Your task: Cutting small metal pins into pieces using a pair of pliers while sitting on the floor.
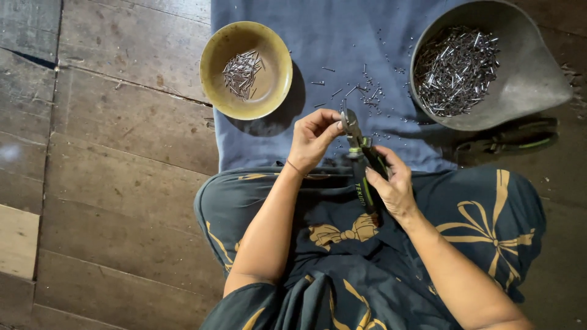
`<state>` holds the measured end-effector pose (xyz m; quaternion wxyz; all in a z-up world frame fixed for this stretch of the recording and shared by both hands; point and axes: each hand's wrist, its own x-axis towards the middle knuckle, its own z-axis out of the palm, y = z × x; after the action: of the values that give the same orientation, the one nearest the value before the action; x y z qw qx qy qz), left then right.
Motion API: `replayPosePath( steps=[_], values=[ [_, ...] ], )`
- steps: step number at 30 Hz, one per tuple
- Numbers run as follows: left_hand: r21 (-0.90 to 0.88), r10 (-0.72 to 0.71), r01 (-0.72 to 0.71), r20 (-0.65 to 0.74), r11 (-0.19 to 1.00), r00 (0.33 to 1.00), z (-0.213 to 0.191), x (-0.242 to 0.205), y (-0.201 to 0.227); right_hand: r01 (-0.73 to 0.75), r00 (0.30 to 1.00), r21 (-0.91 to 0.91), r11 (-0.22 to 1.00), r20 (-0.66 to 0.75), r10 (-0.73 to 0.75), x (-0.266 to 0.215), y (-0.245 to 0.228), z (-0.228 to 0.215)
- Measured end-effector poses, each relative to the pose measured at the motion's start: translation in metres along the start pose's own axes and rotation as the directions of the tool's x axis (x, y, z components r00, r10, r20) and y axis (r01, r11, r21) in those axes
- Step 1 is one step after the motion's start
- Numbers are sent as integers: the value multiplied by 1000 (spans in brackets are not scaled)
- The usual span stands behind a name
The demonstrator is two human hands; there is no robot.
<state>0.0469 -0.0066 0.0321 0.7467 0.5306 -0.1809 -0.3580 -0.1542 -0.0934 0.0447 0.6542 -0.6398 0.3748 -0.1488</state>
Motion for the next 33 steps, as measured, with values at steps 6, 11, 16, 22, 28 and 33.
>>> replayPosePath(
  steps=[6,11,16,22,28,33],
  values=[
    [46,13,-12,-23,999,1000,-4,1,2,-148,989,316,937,72,132,-1,-9,18],
    [121,19,-13,-47,993,999,0,1,14,-389,921,575,720,231,313,-7,-17,23],
    [262,26,-5,-76,965,997,3,-1,23,-599,800,654,462,469,374,-6,-25,16],
    [309,35,-6,-88,951,995,5,-3,24,-646,750,564,513,593,292,-3,-29,13],
    [310,28,-2,-80,951,996,4,-3,18,-593,784,394,702,480,393,-8,-17,22],
    [393,-21,67,-120,917,993,5,-2,16,-514,852,397,761,341,397,-12,-15,29]
  ],
)
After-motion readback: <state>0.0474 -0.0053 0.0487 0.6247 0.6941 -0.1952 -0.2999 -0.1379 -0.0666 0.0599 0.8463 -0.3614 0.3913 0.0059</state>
